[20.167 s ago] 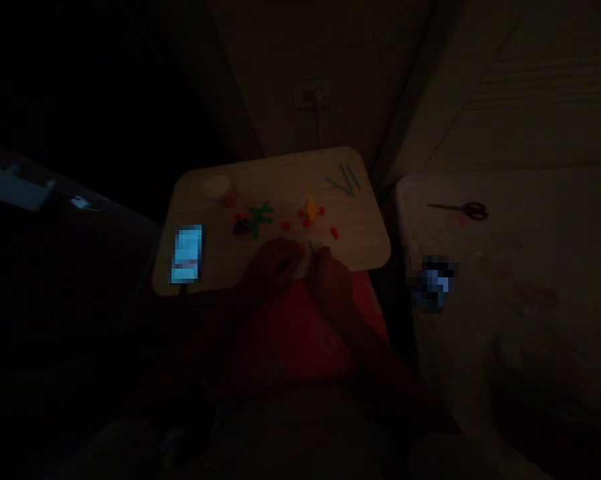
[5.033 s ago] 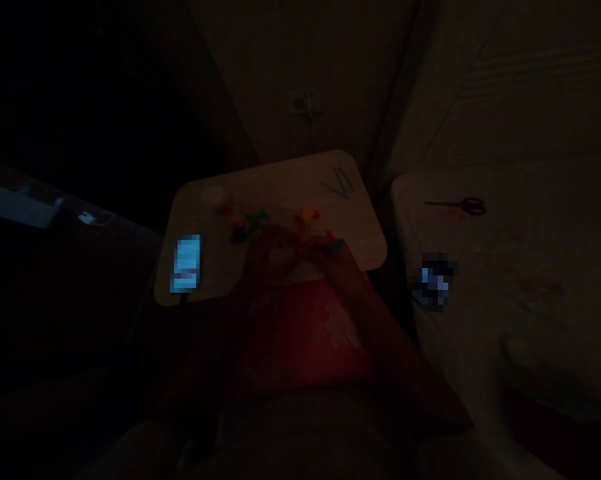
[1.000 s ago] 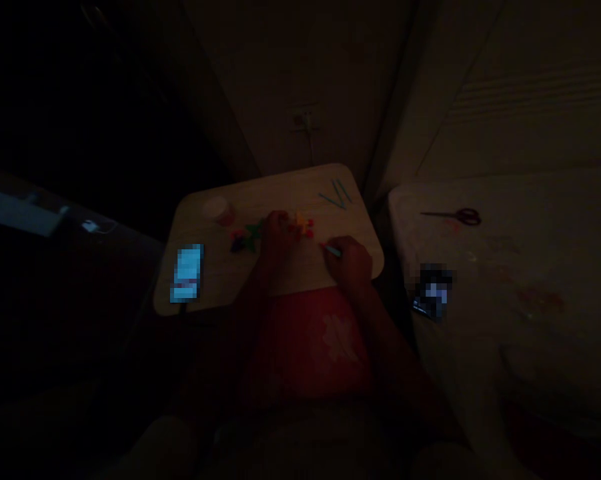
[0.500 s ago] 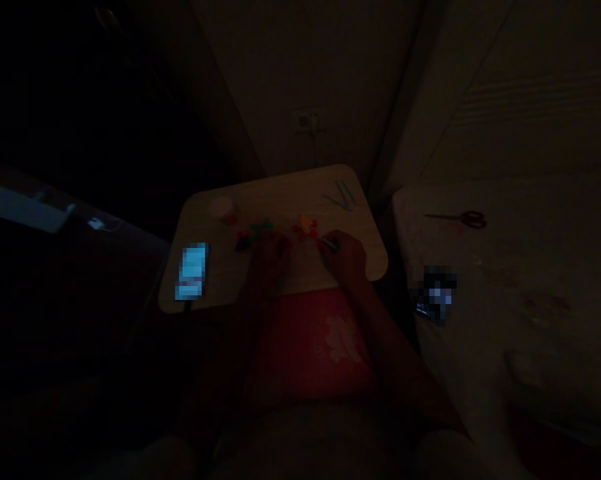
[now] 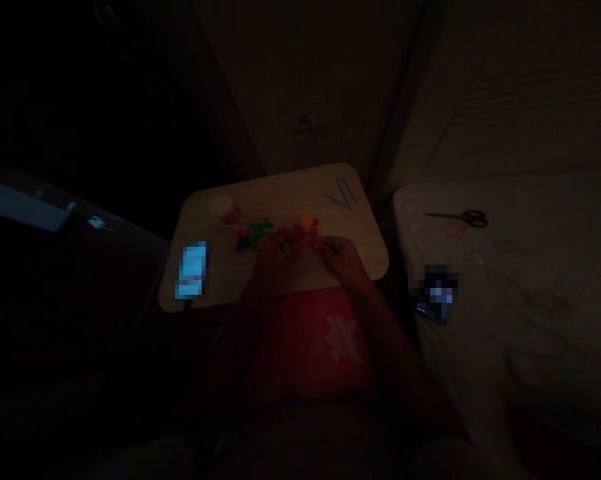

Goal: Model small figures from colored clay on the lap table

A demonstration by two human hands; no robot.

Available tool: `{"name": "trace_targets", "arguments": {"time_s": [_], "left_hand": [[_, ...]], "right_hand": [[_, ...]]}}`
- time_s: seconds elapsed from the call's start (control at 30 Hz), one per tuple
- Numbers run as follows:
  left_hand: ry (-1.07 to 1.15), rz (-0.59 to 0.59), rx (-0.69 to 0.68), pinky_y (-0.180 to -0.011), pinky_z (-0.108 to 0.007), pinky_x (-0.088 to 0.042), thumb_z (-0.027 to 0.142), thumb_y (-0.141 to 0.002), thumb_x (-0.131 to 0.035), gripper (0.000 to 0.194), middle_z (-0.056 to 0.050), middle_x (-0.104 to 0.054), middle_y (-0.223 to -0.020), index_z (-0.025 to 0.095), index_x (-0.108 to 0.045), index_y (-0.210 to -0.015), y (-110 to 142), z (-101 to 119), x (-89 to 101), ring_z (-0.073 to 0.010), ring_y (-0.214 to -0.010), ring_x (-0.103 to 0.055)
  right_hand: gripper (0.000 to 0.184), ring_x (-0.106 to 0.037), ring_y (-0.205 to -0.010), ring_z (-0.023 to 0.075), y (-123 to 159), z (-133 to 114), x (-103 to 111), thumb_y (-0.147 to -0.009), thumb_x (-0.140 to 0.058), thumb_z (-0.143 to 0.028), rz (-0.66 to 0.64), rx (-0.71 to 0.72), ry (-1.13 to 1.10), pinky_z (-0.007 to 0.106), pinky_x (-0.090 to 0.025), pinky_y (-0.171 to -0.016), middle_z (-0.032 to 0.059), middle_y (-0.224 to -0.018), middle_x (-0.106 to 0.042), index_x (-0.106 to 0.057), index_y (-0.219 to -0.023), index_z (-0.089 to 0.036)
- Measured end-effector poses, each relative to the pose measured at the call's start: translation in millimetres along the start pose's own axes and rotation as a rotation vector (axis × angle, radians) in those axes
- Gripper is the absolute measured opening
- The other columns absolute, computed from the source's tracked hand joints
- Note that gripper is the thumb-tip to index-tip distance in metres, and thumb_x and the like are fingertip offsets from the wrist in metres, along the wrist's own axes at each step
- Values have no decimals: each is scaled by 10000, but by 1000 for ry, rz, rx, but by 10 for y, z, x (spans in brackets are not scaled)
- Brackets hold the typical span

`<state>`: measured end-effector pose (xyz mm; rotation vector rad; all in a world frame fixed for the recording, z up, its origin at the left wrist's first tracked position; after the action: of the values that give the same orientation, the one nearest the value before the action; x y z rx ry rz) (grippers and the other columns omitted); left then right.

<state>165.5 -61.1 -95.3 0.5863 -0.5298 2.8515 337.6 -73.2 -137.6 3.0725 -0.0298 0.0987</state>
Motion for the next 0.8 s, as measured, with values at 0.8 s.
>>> {"name": "trace_targets", "arguments": {"time_s": [0.8], "left_hand": [[389,107,153,-954,-401,-572,524,-821,-794,316,-55,-755,-923,229,-747,-720,144,-96,-83,-232,-961,-711]], "right_hand": [[372,-646,-706,184,221,-226,-234,-735,-782,-581,-19,77,-96,302,-500,-653,34,-712,-721,-717,-689,-217]]}}
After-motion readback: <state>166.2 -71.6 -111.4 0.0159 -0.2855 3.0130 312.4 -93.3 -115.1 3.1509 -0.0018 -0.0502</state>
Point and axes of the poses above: each hand's wrist, its own y-axis away from the middle knuckle, its own x-axis out of the back of the hand, z = x × y, the point moved 7 cm from there along -y, towards the middle knuckle
